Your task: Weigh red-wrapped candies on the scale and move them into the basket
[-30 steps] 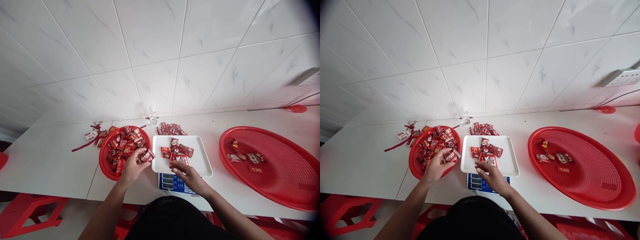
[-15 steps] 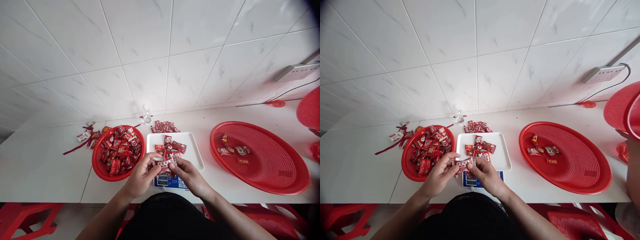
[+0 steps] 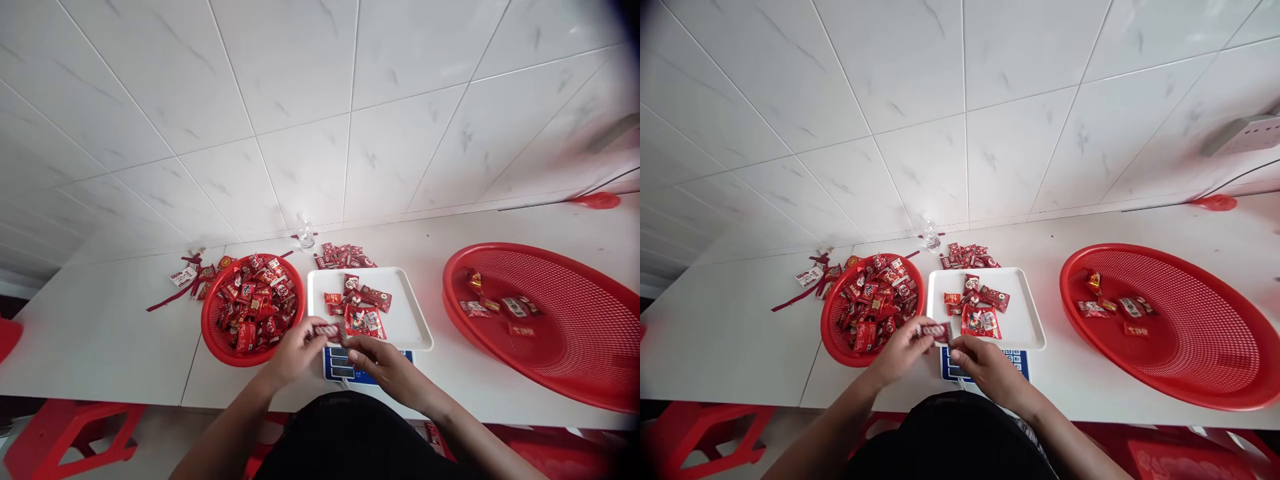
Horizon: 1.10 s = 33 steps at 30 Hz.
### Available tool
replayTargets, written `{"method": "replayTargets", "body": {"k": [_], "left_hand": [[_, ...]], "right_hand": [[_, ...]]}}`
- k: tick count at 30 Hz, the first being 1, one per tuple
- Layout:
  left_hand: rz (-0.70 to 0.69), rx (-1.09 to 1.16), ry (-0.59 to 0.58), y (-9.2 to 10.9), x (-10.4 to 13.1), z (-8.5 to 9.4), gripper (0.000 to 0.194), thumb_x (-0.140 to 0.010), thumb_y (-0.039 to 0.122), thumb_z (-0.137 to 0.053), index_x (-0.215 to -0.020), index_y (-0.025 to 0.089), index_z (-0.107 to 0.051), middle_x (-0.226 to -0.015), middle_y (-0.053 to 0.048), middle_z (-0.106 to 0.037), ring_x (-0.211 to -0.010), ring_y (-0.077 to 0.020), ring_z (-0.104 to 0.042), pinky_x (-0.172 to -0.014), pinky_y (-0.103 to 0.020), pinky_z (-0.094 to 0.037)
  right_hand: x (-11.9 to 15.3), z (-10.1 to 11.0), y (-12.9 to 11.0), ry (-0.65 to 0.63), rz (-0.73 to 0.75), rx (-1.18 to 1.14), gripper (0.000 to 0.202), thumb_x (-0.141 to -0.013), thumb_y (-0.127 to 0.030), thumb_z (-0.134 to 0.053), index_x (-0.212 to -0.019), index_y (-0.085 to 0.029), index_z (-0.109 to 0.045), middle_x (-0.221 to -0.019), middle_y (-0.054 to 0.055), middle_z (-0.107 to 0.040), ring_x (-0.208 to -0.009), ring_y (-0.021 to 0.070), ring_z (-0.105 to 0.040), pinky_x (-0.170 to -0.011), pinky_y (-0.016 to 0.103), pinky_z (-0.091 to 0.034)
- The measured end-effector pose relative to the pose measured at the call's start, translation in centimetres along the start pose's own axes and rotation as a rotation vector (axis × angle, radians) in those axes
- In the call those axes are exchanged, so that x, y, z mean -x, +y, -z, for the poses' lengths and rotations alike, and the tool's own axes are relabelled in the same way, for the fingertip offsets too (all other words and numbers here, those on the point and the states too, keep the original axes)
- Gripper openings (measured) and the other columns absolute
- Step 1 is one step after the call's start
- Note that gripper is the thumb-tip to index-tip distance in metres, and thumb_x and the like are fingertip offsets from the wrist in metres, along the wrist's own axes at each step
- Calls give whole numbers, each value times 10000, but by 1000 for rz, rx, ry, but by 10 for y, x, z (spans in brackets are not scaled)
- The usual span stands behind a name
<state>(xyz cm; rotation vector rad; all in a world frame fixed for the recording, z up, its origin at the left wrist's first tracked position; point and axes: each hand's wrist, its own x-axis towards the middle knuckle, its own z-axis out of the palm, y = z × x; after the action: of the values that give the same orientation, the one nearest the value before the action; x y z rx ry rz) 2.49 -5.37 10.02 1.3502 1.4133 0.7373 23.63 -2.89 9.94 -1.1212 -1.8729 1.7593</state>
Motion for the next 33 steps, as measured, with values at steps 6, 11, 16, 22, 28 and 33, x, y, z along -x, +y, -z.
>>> {"method": "replayTargets", "body": {"k": [6,11,16,22,28,33], "left_hand": [[153,-738,203,-78,-30,61,177,-790,310,-505,-872,203,-620,-1024,-69,-607,-1045,-231,-515,-903,-366,-398],[-27,-1023,90,-99,-84,53,394,-846,189,-377,-1227,178,-475,-1390,-67,-380,-1329,-212,-218,-1074,-384,-209],[50,-1105,70,-98,-104,53,361,-850,267,-393,-1160,145,-532,-1265,-111,-512,-1252,-244,-342,-1058,-402,-199],[284,-1099,142,-104,-79,66,329,-853,395,-376,-966,177,-596,-979,-107,-643,-981,-254,-555,-883,-391,-363],[516,-1049,277,-105,-99,56,634,-803,542,-400,-1276,125,-337,-1192,-190,-534,-1074,-289,-515,-826,-377,-394],[554,-1026,314,-109,-111,50,848,-735,501,-530,-1389,123,-146,-1315,-228,-405,-1179,-333,-421,-900,-417,-350]], "right_hand": [[7,6,21,7,-114,48,392,-828,-518,-430,-1053,-224,-559,-823,20,-603,-782,164,-563,-709,281,-462],[4,7,20,28,-133,93,398,-828,-522,-419,-1053,-225,-559,-792,12,-585,-753,162,-552,-678,275,-456],[6,7,14,48,-128,55,398,-818,-524,-436,-1058,-235,-566,-811,11,-606,-769,167,-561,-680,275,-459],[9,12,25,63,-167,60,393,-814,-530,-434,-1035,-236,-574,-793,6,-605,-743,161,-552,-629,257,-455],[4,12,22,65,-148,116,406,-826,-531,-405,-1070,-245,-557,-810,9,-615,-755,167,-563,-666,277,-461],[7,11,18,52,-145,129,402,-835,-526,-395,-1073,-244,-554,-839,17,-619,-778,170,-570,-703,289,-468]]}}
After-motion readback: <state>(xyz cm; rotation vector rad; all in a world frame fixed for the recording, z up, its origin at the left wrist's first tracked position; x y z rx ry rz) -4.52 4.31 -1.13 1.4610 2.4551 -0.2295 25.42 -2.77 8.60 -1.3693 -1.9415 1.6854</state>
